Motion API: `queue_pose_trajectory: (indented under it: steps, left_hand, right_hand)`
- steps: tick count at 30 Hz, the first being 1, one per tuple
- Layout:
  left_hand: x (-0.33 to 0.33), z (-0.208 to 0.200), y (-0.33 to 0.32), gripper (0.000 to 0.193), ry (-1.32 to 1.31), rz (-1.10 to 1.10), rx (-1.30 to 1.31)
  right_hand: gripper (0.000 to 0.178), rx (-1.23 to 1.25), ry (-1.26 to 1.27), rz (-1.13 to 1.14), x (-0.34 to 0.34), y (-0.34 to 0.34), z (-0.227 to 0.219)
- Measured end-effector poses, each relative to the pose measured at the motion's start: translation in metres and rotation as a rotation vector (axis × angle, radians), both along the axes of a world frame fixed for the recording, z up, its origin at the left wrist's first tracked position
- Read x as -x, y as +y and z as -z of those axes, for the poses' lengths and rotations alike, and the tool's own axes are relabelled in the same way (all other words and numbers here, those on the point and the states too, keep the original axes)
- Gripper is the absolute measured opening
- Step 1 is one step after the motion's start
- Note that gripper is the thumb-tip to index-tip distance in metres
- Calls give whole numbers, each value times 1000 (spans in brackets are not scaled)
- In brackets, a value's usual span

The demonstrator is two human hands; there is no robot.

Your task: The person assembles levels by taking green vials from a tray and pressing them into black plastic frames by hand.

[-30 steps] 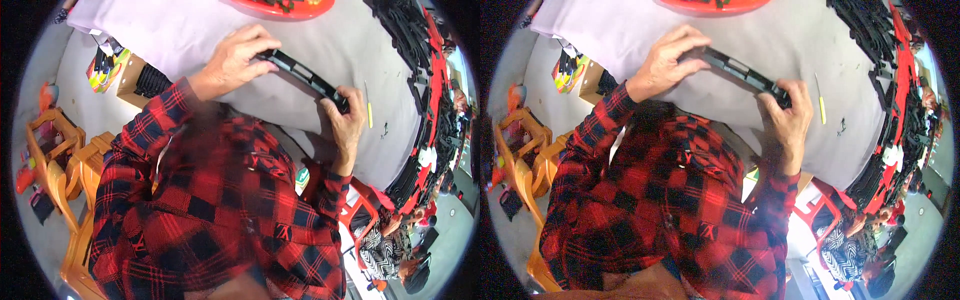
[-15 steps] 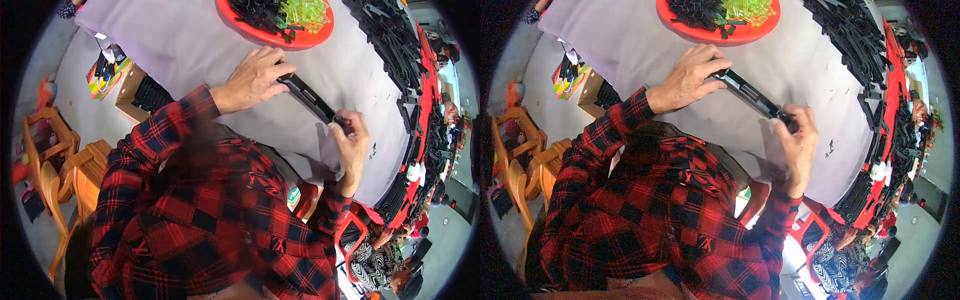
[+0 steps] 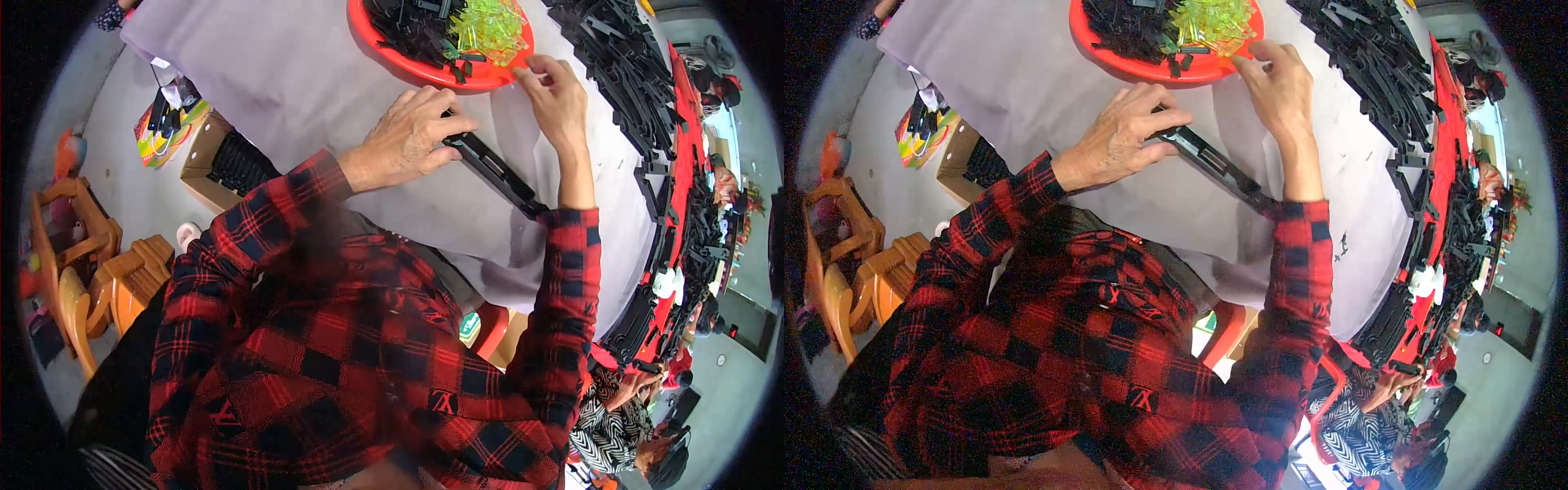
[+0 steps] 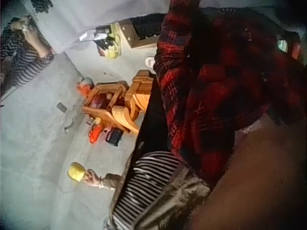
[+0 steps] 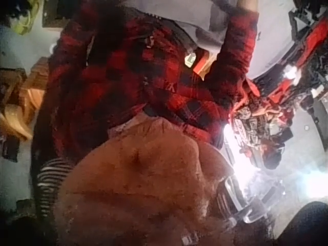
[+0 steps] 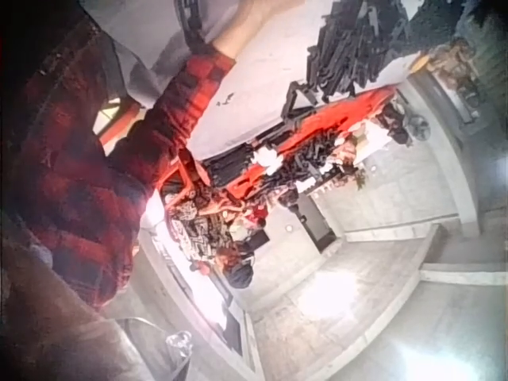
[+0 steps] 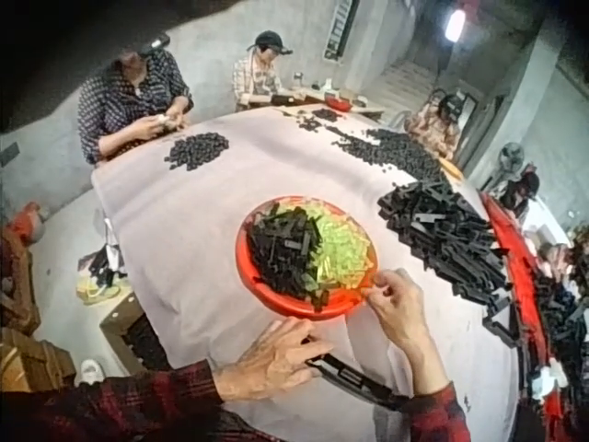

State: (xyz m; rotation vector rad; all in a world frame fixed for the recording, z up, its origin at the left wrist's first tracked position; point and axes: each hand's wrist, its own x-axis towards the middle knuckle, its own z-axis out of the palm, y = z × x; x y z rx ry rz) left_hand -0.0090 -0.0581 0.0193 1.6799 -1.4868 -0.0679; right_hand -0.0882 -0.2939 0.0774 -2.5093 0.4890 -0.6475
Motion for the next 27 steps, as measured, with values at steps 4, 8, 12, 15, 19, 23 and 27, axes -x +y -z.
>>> queue_pose_trajectory:
  steps: [4, 8, 12, 15, 19, 23, 27]
  left_hand:
    - [1, -2, 0, 45, 14, 10, -5]
    - [1, 1, 3, 43, 17, 10, -20]
    - [1, 0, 3, 42, 9, 17, -25]
    - [1, 0, 5, 42, 11, 17, -23]
    - [-2, 1, 3, 41, -10, 18, -48]
    - [-2, 5, 0, 40, -50, 5, -24]
    - [-2, 4, -1, 40, -65, 7, 14]
  right_hand:
    - [40, 246, 149, 24, -25, -10, 10]
    - [46, 405, 281, 62, -39, -4, 11]
    - [48, 399, 349, 39, -46, -14, 5]
    - [48, 335, 376, -39, -43, -15, 1]
    - [39, 313, 386, -70, -34, -22, -2]
    - [13, 194, 266, -83, -27, -8, 4]
    - [5, 81, 33, -60, -10, -2, 14]
